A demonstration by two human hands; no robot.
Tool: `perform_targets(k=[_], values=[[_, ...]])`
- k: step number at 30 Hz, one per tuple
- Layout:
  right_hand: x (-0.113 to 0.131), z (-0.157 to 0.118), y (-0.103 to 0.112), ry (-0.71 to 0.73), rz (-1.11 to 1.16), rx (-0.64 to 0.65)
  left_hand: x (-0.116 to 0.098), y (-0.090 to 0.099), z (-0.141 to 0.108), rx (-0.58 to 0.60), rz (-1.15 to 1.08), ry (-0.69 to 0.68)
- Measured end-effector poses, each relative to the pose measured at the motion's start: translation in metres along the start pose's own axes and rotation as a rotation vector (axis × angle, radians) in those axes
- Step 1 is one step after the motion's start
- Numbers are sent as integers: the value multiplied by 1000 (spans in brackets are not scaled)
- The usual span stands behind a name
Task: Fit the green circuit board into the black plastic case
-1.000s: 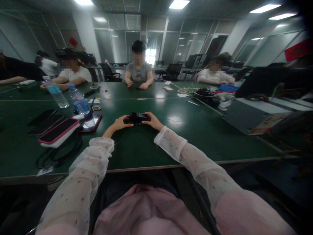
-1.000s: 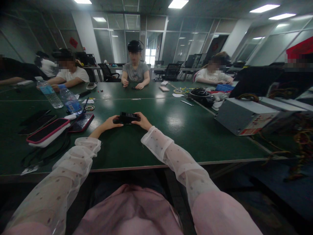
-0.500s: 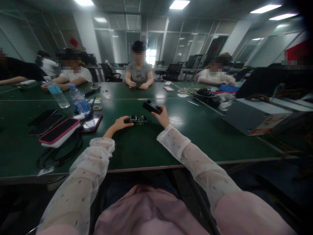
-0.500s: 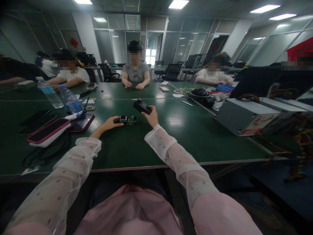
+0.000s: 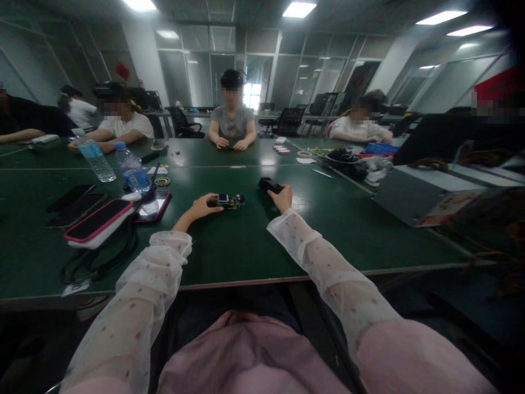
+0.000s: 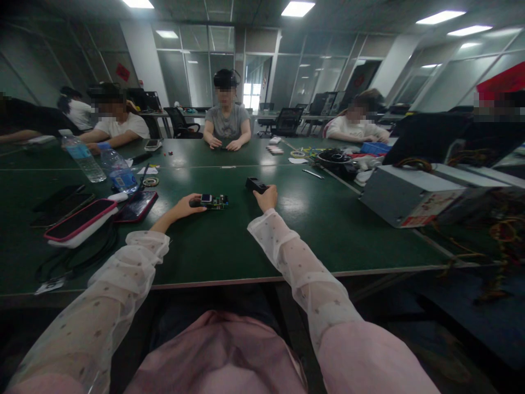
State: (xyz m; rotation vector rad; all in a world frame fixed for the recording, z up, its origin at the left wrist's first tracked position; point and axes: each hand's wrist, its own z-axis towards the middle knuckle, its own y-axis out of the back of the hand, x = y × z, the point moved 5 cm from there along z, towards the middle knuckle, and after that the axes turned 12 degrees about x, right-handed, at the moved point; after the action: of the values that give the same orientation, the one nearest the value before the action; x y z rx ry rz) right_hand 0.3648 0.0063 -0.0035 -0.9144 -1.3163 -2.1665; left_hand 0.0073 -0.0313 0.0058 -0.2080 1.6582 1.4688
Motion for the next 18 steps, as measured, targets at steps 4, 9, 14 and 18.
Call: perform_targets(k=[4, 9, 14, 18], values=[[4, -4, -1, 22, -86, 7, -2, 1, -1, -9, -17, -3], [11, -10, 2, 51, -96, -60, -3, 1, 0, -13, -40, -10], [14, -11, 4, 44, -92, -55, -4, 0, 0, -8, -53, -34], [12, -9, 3, 39, -87, -37, -4, 0, -1, -18, -44, -32]])
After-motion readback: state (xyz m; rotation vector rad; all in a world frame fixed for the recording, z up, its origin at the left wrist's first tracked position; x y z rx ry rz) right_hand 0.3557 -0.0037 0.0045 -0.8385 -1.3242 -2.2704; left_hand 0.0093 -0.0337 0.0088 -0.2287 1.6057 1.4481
